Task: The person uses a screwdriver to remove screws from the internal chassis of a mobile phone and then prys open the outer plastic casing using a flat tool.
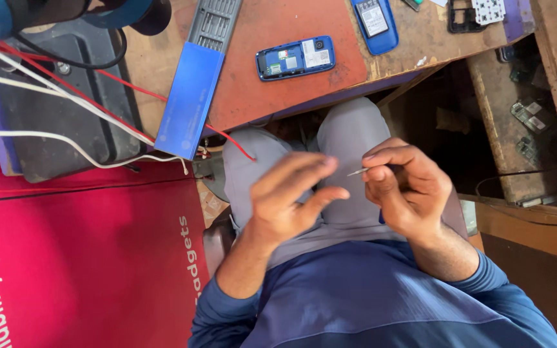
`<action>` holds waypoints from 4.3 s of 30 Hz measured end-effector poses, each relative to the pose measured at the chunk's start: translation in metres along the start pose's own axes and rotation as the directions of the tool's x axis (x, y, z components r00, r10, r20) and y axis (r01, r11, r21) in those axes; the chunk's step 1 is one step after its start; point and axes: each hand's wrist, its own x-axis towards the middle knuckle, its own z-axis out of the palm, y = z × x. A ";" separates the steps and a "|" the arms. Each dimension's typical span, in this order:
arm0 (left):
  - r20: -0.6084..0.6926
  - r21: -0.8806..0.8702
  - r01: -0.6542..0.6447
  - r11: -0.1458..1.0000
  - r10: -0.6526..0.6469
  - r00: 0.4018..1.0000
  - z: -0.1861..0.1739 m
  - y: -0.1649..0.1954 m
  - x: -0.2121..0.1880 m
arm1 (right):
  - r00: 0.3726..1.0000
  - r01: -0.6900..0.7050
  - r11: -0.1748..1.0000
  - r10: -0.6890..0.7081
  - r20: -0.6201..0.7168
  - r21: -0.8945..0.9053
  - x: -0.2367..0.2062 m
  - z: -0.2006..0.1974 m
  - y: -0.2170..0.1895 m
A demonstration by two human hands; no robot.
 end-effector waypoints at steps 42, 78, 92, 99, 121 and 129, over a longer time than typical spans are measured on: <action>0.067 -0.275 0.384 0.882 -0.380 0.922 0.012 -0.049 -0.016 | 0.667 0.139 0.890 0.239 0.706 -0.434 0.071 -0.061 -0.047; 0.190 0.454 0.016 0.891 -0.114 0.975 -0.022 -0.134 0.077 | 0.882 0.470 0.733 -0.405 0.240 -0.492 0.149 -0.032 0.059; 0.177 0.468 0.019 0.884 -0.115 0.977 -0.020 -0.133 0.077 | 0.882 0.470 0.721 -0.406 0.240 -0.509 0.149 -0.028 0.058; 0.175 0.465 0.020 0.885 -0.115 0.978 -0.020 -0.133 0.076 | 0.879 0.477 0.731 -0.384 0.283 -0.487 0.151 -0.024 0.055; 0.177 0.466 0.027 0.884 -0.124 0.976 -0.020 -0.132 0.077 | 0.865 0.464 0.807 -0.321 0.386 -0.367 0.175 -0.023 0.047; 0.177 0.469 0.017 0.883 -0.112 0.978 -0.021 -0.133 0.078 | 0.871 0.398 0.869 -0.256 0.420 -0.296 0.179 -0.020 0.052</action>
